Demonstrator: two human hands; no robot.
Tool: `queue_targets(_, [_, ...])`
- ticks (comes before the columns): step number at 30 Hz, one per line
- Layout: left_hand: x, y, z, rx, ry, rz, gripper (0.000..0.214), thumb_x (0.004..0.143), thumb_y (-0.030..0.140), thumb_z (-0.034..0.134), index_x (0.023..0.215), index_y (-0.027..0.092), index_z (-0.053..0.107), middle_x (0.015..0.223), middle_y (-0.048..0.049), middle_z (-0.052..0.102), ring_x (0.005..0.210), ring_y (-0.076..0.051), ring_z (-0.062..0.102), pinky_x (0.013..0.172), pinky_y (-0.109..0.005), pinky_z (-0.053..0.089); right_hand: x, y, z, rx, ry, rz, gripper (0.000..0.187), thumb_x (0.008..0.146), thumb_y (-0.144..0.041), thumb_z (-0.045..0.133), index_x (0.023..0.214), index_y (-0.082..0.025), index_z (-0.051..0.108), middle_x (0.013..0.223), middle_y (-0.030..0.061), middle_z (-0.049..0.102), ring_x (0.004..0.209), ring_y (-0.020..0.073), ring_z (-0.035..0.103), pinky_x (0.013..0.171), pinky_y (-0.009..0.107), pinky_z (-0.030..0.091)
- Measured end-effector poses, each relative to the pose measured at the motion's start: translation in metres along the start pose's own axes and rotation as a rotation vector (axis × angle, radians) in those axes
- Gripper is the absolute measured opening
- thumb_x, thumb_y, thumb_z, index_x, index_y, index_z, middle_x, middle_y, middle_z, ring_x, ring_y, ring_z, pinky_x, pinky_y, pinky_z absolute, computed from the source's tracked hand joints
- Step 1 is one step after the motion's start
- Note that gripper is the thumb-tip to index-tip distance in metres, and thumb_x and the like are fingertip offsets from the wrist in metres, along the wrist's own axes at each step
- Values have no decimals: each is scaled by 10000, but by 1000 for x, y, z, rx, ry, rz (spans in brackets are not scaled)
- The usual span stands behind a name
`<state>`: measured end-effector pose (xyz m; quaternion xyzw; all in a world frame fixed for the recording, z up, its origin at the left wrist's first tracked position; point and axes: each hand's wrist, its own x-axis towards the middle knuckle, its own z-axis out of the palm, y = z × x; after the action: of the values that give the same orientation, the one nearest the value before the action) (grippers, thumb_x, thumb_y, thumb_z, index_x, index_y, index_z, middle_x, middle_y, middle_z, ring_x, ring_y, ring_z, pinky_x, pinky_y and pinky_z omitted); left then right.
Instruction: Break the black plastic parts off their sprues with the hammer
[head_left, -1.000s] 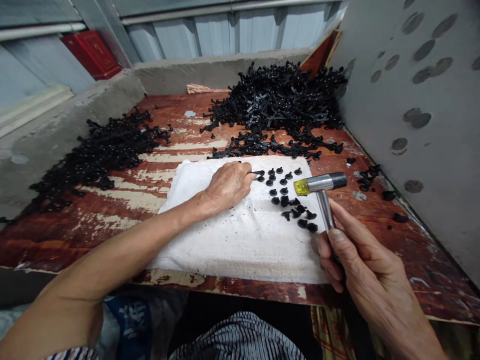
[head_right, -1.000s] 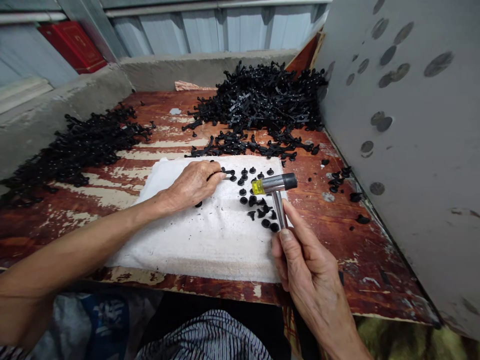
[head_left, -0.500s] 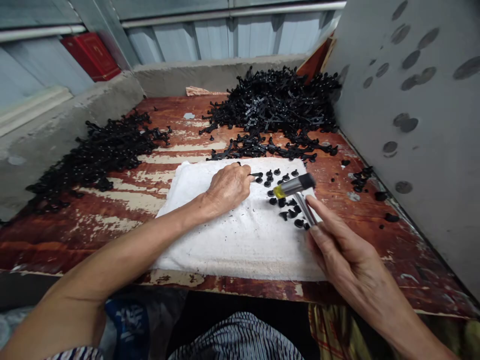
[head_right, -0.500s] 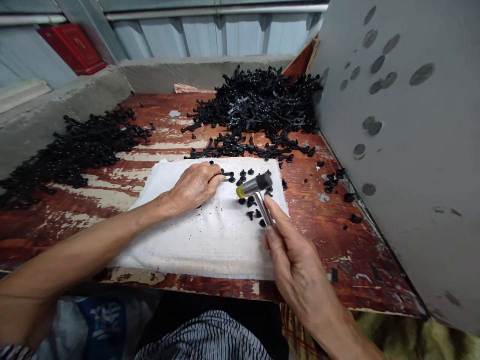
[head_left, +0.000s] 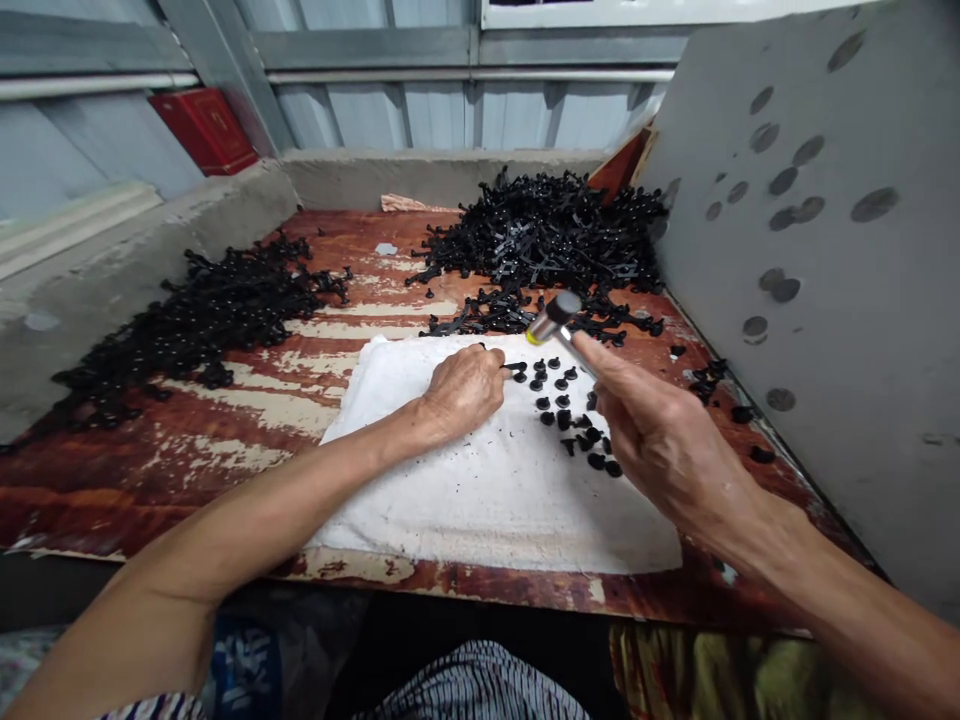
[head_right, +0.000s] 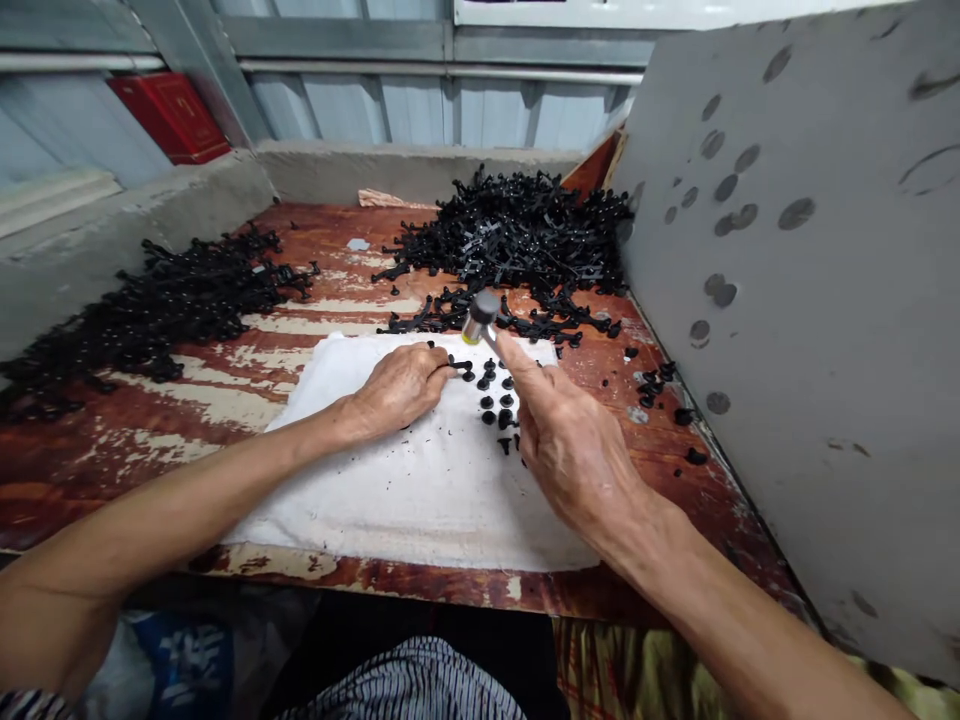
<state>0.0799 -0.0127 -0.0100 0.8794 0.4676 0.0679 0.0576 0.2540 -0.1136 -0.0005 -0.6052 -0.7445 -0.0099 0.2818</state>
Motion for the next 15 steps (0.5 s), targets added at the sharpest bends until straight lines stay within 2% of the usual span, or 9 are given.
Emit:
queue_targets(2, [0,0,0,1,-8,-1,320,916,255,353,894,144,652,893,-139,677,866,-241,636,773,-364,493,0,-1,-1,35,80,6,557,915,-153,328,1469,-178,379,974,123,679,778,206,617,713,352,499])
queue_targets(3, [0,0,0,4,-9,-1,319,917,255,353,898,144,652,899,-140,675,867,-241,635,776,-365,492,0,0,-1,18,73,14,552,914,-159,331,1462,-170,394,931,121,679,743,204,614,689,350,496])
queue_targets(6, [0,1,-1,14,-15,-1,313,920,265,363,909,146,652,911,-142,669,858,-246,636,768,-371,490,0,7,4,-50,-84,15,545,862,-136,371,1389,-151,509,694,71,642,530,179,556,563,328,469])
queue_targets(7, [0,1,-1,18,-22,-3,311,920,267,366,911,146,652,911,-142,667,852,-248,637,762,-373,489,0,8,5,-37,-102,6,541,853,-132,379,1372,-154,530,681,65,639,518,177,553,556,325,468])
queue_targets(11, [-1,4,-3,35,-48,-16,307,917,254,365,926,141,650,918,-139,660,846,-252,644,745,-371,488,1,9,5,71,75,11,548,884,-150,352,1420,-166,465,892,108,683,672,193,600,662,341,499])
queue_targets(12, [-2,5,-3,43,-49,-21,307,918,256,364,934,140,648,926,-140,659,848,-254,646,742,-373,488,2,8,4,50,58,16,551,878,-149,350,1415,-164,474,853,99,680,623,186,578,626,334,494])
queue_targets(15, [-2,6,-1,64,-51,-28,313,924,264,356,949,144,643,941,-143,656,853,-258,648,736,-375,489,3,7,3,-56,-114,20,555,844,-143,362,1373,-172,529,657,44,624,477,162,485,504,296,440])
